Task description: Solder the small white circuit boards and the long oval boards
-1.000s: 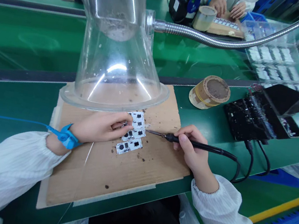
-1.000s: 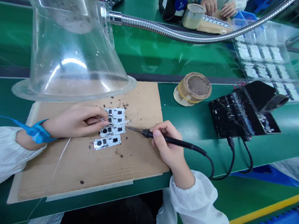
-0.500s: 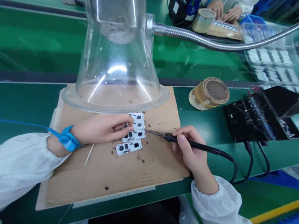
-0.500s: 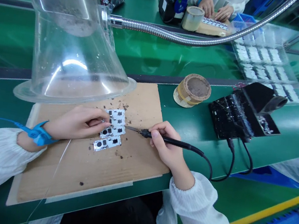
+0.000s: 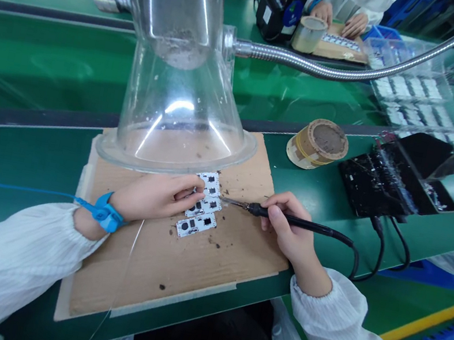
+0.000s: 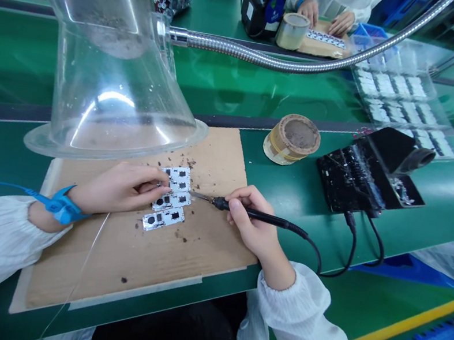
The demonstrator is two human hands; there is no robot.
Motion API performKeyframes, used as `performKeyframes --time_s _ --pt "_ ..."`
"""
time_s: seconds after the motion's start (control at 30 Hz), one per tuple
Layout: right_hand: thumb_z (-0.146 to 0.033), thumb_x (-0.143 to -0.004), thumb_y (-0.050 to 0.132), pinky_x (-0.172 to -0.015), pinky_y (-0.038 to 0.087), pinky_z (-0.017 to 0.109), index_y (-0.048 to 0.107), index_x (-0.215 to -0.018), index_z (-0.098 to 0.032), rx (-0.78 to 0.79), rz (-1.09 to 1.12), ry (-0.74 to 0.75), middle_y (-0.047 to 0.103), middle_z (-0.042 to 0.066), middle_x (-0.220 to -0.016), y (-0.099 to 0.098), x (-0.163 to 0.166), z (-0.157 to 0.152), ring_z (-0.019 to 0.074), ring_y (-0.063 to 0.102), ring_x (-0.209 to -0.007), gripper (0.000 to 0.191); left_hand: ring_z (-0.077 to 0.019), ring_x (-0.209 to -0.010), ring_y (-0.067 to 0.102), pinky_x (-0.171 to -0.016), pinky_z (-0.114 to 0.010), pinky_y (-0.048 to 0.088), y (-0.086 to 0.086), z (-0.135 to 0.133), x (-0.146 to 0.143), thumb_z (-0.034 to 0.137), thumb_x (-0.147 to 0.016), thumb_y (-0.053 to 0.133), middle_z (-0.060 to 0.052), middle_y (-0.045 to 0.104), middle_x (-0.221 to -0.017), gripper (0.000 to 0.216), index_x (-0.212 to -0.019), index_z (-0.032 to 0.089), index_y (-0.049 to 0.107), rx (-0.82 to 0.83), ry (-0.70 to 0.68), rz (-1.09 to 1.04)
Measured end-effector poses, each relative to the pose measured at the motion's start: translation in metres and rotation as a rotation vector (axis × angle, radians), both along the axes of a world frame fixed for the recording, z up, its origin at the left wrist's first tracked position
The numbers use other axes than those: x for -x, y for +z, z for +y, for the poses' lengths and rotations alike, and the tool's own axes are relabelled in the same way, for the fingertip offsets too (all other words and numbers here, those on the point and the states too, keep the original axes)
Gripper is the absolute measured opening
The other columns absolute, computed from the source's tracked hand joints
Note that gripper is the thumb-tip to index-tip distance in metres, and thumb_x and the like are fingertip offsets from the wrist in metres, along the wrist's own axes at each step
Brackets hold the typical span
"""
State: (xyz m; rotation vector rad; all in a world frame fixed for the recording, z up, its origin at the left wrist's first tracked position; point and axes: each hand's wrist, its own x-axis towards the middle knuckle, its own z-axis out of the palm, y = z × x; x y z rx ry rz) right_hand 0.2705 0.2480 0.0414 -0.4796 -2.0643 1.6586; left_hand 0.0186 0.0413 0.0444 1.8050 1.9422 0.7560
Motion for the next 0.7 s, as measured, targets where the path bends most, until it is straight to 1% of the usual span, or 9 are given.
performKeyframes --time_s 0.13,0.23,0.3,0.37,0.47,0.53,0.57,0.63,0.7 --pt "-0.049 -0.108 0.070 -0.052 0.047 0.026 0.070 -0.097 -0.023 -0.001 -0.010 0.004 0.068 -0.002 -0.066 -0.002 0.000 0.001 0.0143 0.062 -0.054 0.028 -0.0121 -0.054 0.051 -0.053 -0.022 0.036 0.002 0.001 0.000 0.037 -0.110 0.056 0.005 0.054 -0.066 0.021 -0.105 0.021 0.068 -0.001 0.011 -0.013" --pt "-0.050 -0.108 0.071 -0.052 0.047 0.026 0.070 -0.098 -0.024 0.060 0.028 -0.041 0.066 -0.002 -0.065 -0.004 -0.001 0.003 0.0142 0.061 -0.053 0.028 -0.0114 -0.055 0.050 -0.053 -0.022 0.037 0.005 0.000 0.000 0.033 -0.106 0.055 0.004 0.055 -0.067 0.019 -0.099 0.019 0.067 -0.035 0.039 -0.045" --pt "-0.051 -0.107 0.072 -0.053 0.048 0.027 0.071 -0.098 -0.024 0.111 0.065 -0.082 0.066 -0.003 -0.065 -0.004 -0.002 0.001 0.0140 0.061 -0.053 0.028 -0.0110 -0.057 0.051 -0.054 -0.022 0.041 0.008 -0.001 0.002 0.030 -0.105 0.053 0.002 0.060 -0.071 0.021 -0.094 0.019 0.066 -0.073 0.059 -0.098" --pt "-0.051 -0.107 0.073 -0.054 0.049 0.028 0.071 -0.099 -0.025 0.142 0.082 -0.120 0.066 -0.003 -0.065 -0.003 -0.005 -0.004 0.0145 0.061 -0.054 0.027 -0.0123 -0.066 0.059 -0.060 -0.022 0.047 0.012 -0.002 0.004 0.029 -0.107 0.052 -0.001 0.069 -0.082 0.022 -0.098 0.018 0.069 -0.114 0.078 -0.181" --pt "-0.051 -0.106 0.073 -0.055 0.049 0.029 0.071 -0.099 -0.025 0.162 0.090 -0.178 0.065 -0.002 -0.066 -0.002 -0.009 -0.015 0.0159 0.061 -0.055 0.027 -0.0145 -0.079 0.067 -0.071 -0.024 0.053 0.017 -0.002 0.007 0.030 -0.108 0.058 -0.004 0.075 -0.094 0.020 -0.105 0.020 0.075 -0.085 -0.019 -0.303" --pt "-0.051 -0.105 0.073 -0.054 0.047 0.030 0.070 -0.096 -0.025 0.183 0.091 -0.195 0.064 -0.003 -0.066 -0.004 -0.012 -0.021 0.0159 0.060 -0.053 0.028 -0.0134 -0.075 0.065 -0.067 -0.023 0.051 0.019 -0.003 0.007 0.029 -0.107 0.061 -0.003 0.074 -0.090 0.019 -0.102 0.020 0.076 -0.028 -0.115 -0.338" --pt "-0.051 -0.105 0.073 -0.053 0.046 0.029 0.069 -0.095 -0.025 0.195 0.089 -0.194 0.064 -0.003 -0.066 -0.006 -0.013 -0.022 0.0157 0.058 -0.052 0.028 -0.0122 -0.070 0.062 -0.063 -0.022 0.048 0.019 -0.004 0.007 0.029 -0.106 0.062 -0.003 0.072 -0.087 0.018 -0.100 0.020 0.076 -0.010 -0.134 -0.345" --pt "-0.052 -0.103 0.074 -0.050 0.043 0.029 0.068 -0.091 -0.025 0.210 0.078 -0.179 0.063 -0.003 -0.064 -0.010 -0.015 -0.023 0.0151 0.055 -0.050 0.030 -0.0095 -0.061 0.052 -0.054 -0.020 0.040 0.018 -0.005 0.004 0.028 -0.105 0.063 0.000 0.066 -0.079 0.014 -0.096 0.019 0.071 -0.018 -0.123 -0.344" --pt "-0.052 -0.103 0.074 -0.048 0.040 0.028 0.067 -0.088 -0.025 0.209 0.070 -0.163 0.061 -0.003 -0.063 -0.014 -0.016 -0.021 0.0144 0.051 -0.048 0.031 -0.0078 -0.054 0.040 -0.051 -0.020 0.033 0.016 -0.007 0.002 0.025 -0.103 0.063 0.005 0.057 -0.071 0.012 -0.092 0.020 0.065 -0.059 -0.105 -0.326"
